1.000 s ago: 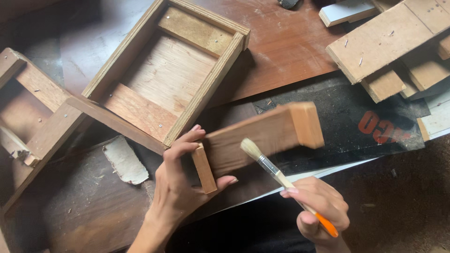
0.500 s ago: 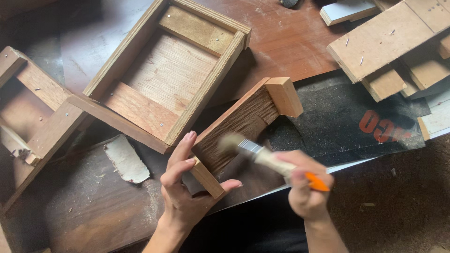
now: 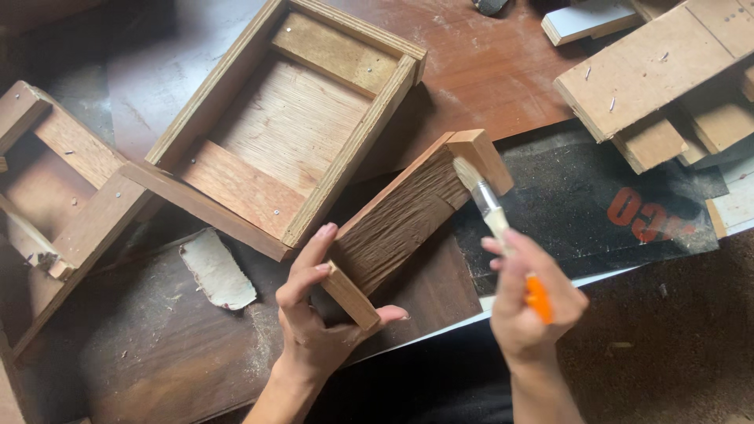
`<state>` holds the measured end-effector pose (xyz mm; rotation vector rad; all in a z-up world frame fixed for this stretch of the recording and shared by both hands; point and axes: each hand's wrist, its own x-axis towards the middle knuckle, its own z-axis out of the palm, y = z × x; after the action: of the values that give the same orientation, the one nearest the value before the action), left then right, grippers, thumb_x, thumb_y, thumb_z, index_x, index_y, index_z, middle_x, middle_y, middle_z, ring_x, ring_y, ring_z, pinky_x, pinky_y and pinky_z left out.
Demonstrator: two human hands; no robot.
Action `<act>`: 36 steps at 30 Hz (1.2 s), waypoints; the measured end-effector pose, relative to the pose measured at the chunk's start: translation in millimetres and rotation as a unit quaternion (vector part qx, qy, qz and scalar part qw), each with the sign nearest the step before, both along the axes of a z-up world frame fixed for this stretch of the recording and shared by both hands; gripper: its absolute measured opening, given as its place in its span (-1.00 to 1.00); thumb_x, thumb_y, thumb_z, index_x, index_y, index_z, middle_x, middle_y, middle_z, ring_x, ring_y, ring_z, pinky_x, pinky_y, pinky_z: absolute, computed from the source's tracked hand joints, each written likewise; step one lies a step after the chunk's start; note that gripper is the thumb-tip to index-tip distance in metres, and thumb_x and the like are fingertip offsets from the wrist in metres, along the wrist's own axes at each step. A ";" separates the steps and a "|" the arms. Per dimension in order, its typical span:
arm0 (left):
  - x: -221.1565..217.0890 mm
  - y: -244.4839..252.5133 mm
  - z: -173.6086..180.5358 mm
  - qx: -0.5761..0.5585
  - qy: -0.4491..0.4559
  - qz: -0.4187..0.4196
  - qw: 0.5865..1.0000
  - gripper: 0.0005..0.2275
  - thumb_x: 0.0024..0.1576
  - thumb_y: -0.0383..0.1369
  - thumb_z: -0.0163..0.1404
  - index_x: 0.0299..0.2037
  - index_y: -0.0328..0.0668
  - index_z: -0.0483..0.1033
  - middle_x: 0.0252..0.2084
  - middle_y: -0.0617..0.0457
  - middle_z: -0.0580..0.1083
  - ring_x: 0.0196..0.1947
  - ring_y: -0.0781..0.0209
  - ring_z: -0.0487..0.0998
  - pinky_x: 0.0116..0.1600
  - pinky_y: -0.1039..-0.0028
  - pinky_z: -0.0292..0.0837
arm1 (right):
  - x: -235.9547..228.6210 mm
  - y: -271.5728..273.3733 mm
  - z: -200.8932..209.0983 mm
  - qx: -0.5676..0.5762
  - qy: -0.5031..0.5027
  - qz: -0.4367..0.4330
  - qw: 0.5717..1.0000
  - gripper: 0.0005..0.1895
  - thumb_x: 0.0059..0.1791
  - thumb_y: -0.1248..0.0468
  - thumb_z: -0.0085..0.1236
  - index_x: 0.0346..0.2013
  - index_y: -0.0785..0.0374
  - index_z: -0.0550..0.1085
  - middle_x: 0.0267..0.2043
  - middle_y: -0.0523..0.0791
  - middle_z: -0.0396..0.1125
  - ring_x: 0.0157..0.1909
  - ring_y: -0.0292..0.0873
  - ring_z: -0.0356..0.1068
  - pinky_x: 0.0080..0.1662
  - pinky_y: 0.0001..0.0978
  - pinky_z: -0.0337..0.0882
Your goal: The person brushes a wooden frame and a small wooden box with a paintbrush, then sands the box with sandpaper. The person handles the frame and box one at a time, turning them to reach different sides.
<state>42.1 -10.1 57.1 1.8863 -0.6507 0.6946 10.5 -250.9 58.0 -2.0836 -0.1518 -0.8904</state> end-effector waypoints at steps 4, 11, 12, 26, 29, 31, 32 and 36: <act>0.0 -3.7 -2.1 0.003 -0.021 -0.003 1.000 -0.15 -0.18 -0.09 0.42 0.17 -0.07 0.03 0.29 -0.33 0.31 0.33 -0.19 0.42 0.35 0.10 0.39 | -6.9 7.0 -5.7 0.043 -0.023 0.027 0.998 -0.65 0.18 0.16 -0.11 0.00 0.38 0.50 -0.25 0.01 0.54 -0.39 -0.26 0.58 -0.40 -0.50 0.49; 0.6 -4.0 -3.8 0.006 -0.025 0.004 1.000 -0.16 -0.18 -0.08 0.41 0.17 -0.08 0.04 0.27 -0.29 0.33 0.33 -0.15 0.42 0.35 0.13 0.39 | -3.1 11.1 -0.4 0.047 0.021 0.155 0.987 -0.66 0.19 0.17 -0.07 0.06 0.38 0.50 -0.22 0.00 0.56 -0.39 -0.31 0.53 -0.39 -0.54 0.53; -1.3 -4.1 -4.5 0.008 -0.025 0.008 1.000 -0.16 -0.18 -0.07 0.41 0.17 -0.09 0.04 0.27 -0.28 0.34 0.32 -0.14 0.43 0.35 0.12 0.39 | 1.3 6.2 1.9 0.011 0.004 0.079 0.997 -0.66 0.22 0.19 -0.08 0.09 0.42 0.46 -0.19 0.02 0.54 -0.37 -0.29 0.52 -0.37 -0.53 0.54; -3.6 -1.9 -4.2 0.013 -0.042 0.011 0.999 -0.16 -0.20 -0.04 0.40 0.16 -0.11 0.06 0.19 -0.27 0.39 0.28 -0.15 0.46 0.39 0.04 0.33 | -0.6 -3.1 11.3 -0.012 0.004 -0.015 1.000 -0.70 0.22 0.25 -0.05 0.05 0.46 0.50 -0.18 0.05 0.51 -0.26 -0.15 0.56 -0.20 -0.38 0.57; -2.7 -4.6 -1.7 0.021 -0.055 0.012 0.998 -0.16 -0.19 -0.04 0.40 0.16 -0.12 0.06 0.19 -0.27 0.40 0.27 -0.15 0.46 0.41 0.03 0.37 | -0.8 -5.1 14.4 -0.052 0.008 -0.026 0.998 -0.70 0.17 0.28 -0.03 0.03 0.46 0.51 -0.21 0.04 0.52 -0.27 -0.14 0.56 -0.22 -0.38 0.56; -2.0 -4.9 -1.4 0.018 -0.058 0.014 0.998 -0.16 -0.19 -0.04 0.40 0.16 -0.13 0.06 0.19 -0.27 0.40 0.27 -0.15 0.47 0.43 0.03 0.39 | -10.8 5.9 13.9 -0.007 0.000 0.124 0.992 -0.75 0.14 0.26 -0.01 -0.05 0.40 0.53 -0.24 0.03 0.52 -0.30 -0.15 0.55 -0.23 -0.39 0.53; -1.5 -4.7 -1.4 0.014 -0.057 0.016 0.998 -0.16 -0.19 -0.04 0.40 0.16 -0.13 0.06 0.19 -0.28 0.40 0.27 -0.16 0.46 0.42 0.02 0.39 | -14.9 10.5 13.7 0.016 -0.005 0.199 0.980 -0.76 0.13 0.25 0.00 -0.09 0.36 0.53 -0.25 0.03 0.52 -0.32 -0.16 0.55 -0.24 -0.39 0.52; -1.9 -1.5 -3.3 0.011 -0.058 0.016 0.998 -0.15 -0.21 0.02 0.37 0.15 -0.14 0.06 0.17 -0.27 0.40 0.26 -0.16 0.47 0.42 0.02 0.39 | -9.7 12.8 12.0 0.034 0.011 0.187 0.982 -0.70 0.11 0.23 -0.02 -0.01 0.36 0.55 -0.27 0.00 0.54 -0.35 -0.20 0.56 -0.28 -0.42 0.55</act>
<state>40.2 -11.6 53.8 1.8909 -0.7065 0.8256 0.8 -238.1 70.0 -1.9147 -0.4774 -0.6341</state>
